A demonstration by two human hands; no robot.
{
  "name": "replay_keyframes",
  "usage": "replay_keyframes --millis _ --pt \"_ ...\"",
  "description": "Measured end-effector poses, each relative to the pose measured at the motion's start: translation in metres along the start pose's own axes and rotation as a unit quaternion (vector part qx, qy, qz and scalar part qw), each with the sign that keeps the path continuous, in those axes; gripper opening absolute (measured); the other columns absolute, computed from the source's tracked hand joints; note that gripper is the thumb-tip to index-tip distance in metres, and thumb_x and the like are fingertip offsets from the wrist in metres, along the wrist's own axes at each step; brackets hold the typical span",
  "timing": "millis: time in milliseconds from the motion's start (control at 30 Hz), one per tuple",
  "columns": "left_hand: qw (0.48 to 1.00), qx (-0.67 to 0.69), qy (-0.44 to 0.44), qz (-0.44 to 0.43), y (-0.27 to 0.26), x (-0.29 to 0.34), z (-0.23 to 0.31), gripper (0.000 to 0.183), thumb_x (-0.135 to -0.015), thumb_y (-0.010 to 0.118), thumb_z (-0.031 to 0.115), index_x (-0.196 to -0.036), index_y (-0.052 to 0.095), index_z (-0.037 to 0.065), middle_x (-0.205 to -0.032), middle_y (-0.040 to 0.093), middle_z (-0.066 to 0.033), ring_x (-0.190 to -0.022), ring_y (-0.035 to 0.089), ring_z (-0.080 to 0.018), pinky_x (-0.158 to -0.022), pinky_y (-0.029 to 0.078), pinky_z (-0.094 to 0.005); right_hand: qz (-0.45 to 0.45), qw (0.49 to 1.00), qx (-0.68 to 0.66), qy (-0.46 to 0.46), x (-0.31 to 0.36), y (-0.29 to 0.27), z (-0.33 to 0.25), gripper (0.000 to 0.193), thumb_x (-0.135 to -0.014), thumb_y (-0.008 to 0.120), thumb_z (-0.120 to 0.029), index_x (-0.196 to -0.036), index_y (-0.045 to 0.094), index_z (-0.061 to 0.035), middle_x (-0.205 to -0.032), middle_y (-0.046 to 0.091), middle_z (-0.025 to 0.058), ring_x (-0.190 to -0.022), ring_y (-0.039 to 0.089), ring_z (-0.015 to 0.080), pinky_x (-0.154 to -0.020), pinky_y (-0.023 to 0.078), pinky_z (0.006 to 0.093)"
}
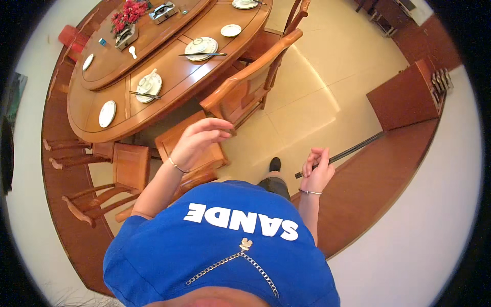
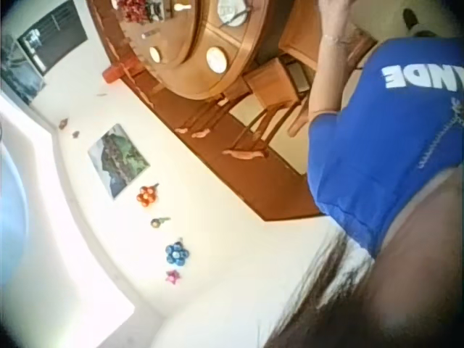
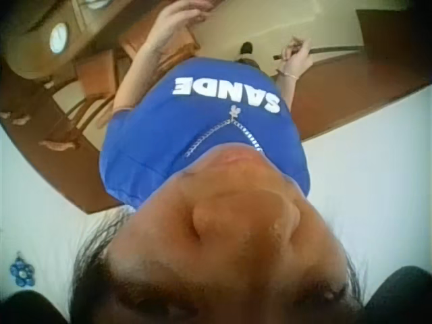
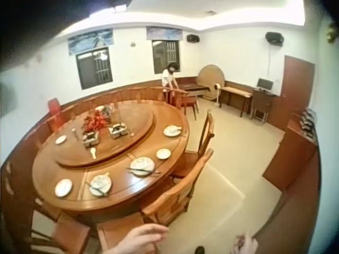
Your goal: The person arranges dining sets on a large round table by placing plates, cups, and chopsticks at each seat, then pushes chairs under the table.
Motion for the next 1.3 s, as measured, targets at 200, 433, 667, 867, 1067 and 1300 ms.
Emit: replay_keyframes --millis 200,433,667,867,1067,1300 --pt "0.981 0.035 0.056 0.183 0.034 -0.065 0.002 0.026 -0.092 0.059 0.015 -0.113 0.063 0.0 -0.113 0.065 -0.0098 -0.101 0.062 -0.0163 -0.091 0.046 -0.0301 -0.006 0.998 0.06 -0.007 -0.124 -0.042 -0.059 0.039 -0.103 0.047 -0.032 -0.086 0.06 0.0006 -0.065 0.053 0.0034 -0.039 0.033 0.0063 -0.035 0.022 0.0225" --pt "0.969 -0.052 0.099 0.221 0.056 -0.09 0.031 0.024 -0.089 0.065 0.01 -0.111 0.063 0.0 -0.108 0.068 -0.0093 -0.097 0.064 -0.0156 -0.088 0.049 -0.0299 -0.052 0.995 0.079 0.014 -0.206 -0.04 -0.091 0.037 -0.102 0.048 -0.033 -0.089 0.06 -0.0005 -0.068 0.054 0.0033 -0.04 0.032 0.0061 -0.036 0.022 0.022" --pt "0.922 -0.195 0.19 0.275 -0.004 -0.119 0.062 0.029 -0.083 0.073 0.008 -0.109 0.062 0.0 -0.103 0.067 -0.0059 -0.096 0.064 -0.013 -0.086 0.052 -0.027 -0.013 0.997 0.069 -0.017 -0.211 -0.044 -0.091 0.036 -0.102 0.049 -0.033 -0.093 0.062 -0.0009 -0.069 0.054 0.0028 -0.04 0.032 0.006 -0.037 0.023 0.0218" --pt "0.735 -0.531 0.137 0.399 -0.133 -0.21 0.081 0.064 -0.07 0.083 0.031 -0.12 0.057 -0.001 -0.118 0.062 -0.0166 -0.107 0.063 -0.024 -0.093 0.05 -0.0348 -0.06 0.97 0.184 -0.145 -0.217 -0.007 -0.136 0.032 -0.102 0.05 -0.026 -0.103 0.062 0.0035 -0.069 0.056 0.0045 -0.04 0.032 0.002 -0.036 0.02 0.0196" --pt "0.652 -0.584 0.102 0.472 -0.219 -0.234 0.081 0.07 -0.066 0.084 0.034 -0.122 0.056 0.001 -0.119 0.06 -0.0211 -0.116 0.055 -0.0339 -0.099 0.046 -0.0395 -0.195 0.87 0.352 -0.285 -0.171 0.087 -0.181 0.033 -0.102 0.05 -0.021 -0.122 0.06 0.0031 -0.064 0.058 -0.0025 -0.045 0.03 -0.001 -0.044 0.023 0.0168" --pt "0.646 -0.62 0.056 0.442 -0.242 -0.239 0.069 0.06 -0.072 0.079 0.028 -0.124 0.057 0.007 -0.117 0.063 -0.0184 -0.111 0.059 -0.0333 -0.096 0.048 -0.0408 -0.427 0.724 0.436 -0.321 -0.2 0.238 -0.128 0.031 -0.101 0.05 -0.023 -0.113 0.067 -0.0006 -0.085 0.07 0.0043 -0.068 0.057 0.0088 -0.064 0.045 0.0241"
Point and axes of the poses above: each hand's wrist, its own x-axis away from the middle knuckle, its own y-axis out of the palm, z = x × y, the point moved 5 cm from there along -x, towards the middle knuckle
